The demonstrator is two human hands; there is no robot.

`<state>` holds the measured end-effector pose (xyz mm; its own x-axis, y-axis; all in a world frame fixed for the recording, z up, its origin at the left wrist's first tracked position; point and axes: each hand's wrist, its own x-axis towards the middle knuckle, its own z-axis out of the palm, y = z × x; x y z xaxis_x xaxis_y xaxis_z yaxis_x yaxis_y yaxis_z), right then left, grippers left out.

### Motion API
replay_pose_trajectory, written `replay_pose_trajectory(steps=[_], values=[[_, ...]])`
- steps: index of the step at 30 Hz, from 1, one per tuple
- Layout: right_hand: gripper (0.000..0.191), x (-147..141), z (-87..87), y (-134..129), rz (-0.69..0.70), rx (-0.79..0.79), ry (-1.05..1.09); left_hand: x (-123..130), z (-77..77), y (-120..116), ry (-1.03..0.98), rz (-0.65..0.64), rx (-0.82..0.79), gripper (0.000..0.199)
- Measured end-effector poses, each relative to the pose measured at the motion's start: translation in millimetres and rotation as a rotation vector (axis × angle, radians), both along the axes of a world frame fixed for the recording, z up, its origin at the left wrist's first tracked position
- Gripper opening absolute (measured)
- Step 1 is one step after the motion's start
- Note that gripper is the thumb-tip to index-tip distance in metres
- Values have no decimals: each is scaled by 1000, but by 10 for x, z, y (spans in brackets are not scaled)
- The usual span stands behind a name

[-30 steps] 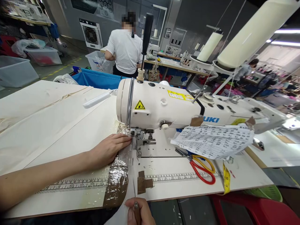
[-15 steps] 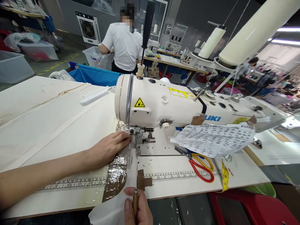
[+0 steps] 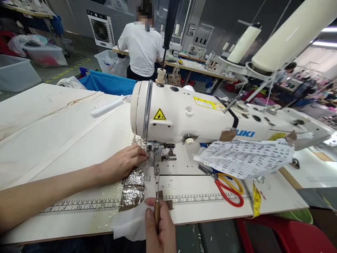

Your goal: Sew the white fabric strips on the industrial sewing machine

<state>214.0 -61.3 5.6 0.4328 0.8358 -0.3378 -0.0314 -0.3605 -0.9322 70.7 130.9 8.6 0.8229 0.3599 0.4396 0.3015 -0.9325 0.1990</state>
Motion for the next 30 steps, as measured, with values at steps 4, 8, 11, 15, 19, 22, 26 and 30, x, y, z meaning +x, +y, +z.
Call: replay_pose_trajectory(steps=[4, 8, 11, 15, 19, 22, 26, 30], values=[[48, 33, -2, 84, 43, 48, 10, 14, -6, 28, 6, 35, 18, 33], [49, 72, 21, 153, 112, 22, -66, 11, 13, 9, -17, 65, 32, 31], [47, 81, 63, 189, 135, 22, -99, -4, 2, -12, -33, 28, 18, 32], [46, 79, 120, 263, 177, 24, -72, -9, -29, 3, 16, 43, 33, 29], [44, 86, 154, 364, 224, 34, -48, -4, -35, 33, 53, 91, 62, 30], [44, 70, 172, 421, 219, 28, 38, -4, -36, 35, 45, 102, 63, 31], [47, 8, 204, 458, 172, -32, 461, -2, -42, 28, 35, 98, 77, 32], [51, 7, 199, 452, 87, -78, 588, -8, -35, 20, 28, 87, 82, 31]])
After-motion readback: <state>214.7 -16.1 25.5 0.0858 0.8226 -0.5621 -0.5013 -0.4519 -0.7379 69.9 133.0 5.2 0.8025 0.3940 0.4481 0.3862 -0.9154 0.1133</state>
